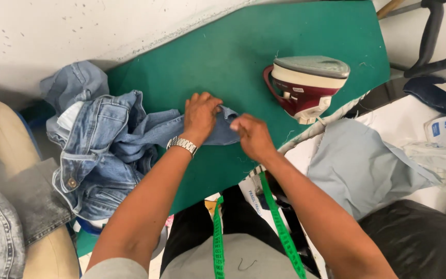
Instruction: Hand-sewing denim fabric and ironing denim jeans on an ironing board
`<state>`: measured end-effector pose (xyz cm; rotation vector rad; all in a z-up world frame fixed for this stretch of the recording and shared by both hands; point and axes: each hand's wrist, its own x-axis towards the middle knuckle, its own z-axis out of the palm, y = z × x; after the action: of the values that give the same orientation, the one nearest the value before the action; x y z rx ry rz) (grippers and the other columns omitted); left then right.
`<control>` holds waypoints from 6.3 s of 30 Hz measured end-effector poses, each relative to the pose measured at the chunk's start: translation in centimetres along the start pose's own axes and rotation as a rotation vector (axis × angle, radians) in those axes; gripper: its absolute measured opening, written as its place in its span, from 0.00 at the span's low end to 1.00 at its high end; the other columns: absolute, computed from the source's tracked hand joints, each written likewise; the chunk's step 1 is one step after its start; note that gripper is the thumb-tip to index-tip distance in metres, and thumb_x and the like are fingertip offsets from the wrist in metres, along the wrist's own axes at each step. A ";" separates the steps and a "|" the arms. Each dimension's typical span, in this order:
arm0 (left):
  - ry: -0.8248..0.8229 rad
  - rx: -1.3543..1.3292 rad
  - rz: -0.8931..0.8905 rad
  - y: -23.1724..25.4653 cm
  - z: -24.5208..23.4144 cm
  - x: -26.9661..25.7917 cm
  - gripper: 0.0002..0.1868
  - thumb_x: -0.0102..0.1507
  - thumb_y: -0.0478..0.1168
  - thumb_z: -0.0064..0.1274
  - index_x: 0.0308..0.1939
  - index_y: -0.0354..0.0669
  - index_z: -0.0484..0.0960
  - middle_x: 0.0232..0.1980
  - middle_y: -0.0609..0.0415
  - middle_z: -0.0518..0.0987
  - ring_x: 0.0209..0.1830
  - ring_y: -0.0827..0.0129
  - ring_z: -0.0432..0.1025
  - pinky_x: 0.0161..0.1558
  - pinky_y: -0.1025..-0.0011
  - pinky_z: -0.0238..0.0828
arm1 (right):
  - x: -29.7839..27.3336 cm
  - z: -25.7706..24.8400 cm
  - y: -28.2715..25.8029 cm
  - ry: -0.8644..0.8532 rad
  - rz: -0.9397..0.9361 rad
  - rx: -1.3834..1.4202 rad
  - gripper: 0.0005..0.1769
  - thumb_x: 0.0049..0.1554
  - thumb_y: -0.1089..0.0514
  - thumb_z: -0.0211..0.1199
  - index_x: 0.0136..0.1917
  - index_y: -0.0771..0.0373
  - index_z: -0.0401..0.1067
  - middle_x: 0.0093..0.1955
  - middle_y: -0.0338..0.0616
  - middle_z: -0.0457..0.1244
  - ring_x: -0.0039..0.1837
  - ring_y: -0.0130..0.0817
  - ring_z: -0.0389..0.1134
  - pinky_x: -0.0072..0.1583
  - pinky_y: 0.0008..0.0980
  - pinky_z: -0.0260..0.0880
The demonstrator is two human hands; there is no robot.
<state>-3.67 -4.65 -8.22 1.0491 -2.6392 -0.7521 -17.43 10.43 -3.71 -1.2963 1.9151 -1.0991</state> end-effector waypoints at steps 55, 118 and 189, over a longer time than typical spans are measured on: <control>0.614 -0.497 -0.436 7.6 5.7 -5.4 0.25 0.64 0.37 0.55 0.66 0.51 0.71 0.41 0.51 0.84 0.42 0.49 0.80 0.41 0.53 0.79 | 6.5 -12.8 -5.7 -0.743 -0.258 -1.016 0.40 0.59 0.25 0.51 0.70 0.57 0.63 0.58 0.52 0.71 0.56 0.51 0.75 0.54 0.53 0.75; -0.217 0.448 0.133 7.7 -3.2 -8.1 0.31 0.63 0.60 0.55 0.68 0.59 0.76 0.65 0.43 0.69 0.54 0.50 0.63 0.46 0.57 0.59 | 0.0 -24.4 -5.2 -0.116 0.094 -0.837 0.38 0.50 0.29 0.74 0.67 0.47 0.76 0.45 0.54 0.72 0.53 0.54 0.74 0.54 0.48 0.73; -0.118 -0.051 -0.441 10.9 7.8 2.0 0.23 0.65 0.56 0.57 0.49 0.40 0.78 0.47 0.40 0.81 0.44 0.45 0.78 0.40 0.50 0.77 | 7.1 -20.6 -1.9 -0.274 -0.079 -0.977 0.39 0.59 0.24 0.61 0.69 0.54 0.68 0.42 0.59 0.70 0.42 0.68 0.70 0.40 0.58 0.67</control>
<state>-14.30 3.74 -9.10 1.6455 -2.4884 -0.9842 -35.80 9.83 8.12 -1.8856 2.2508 0.0858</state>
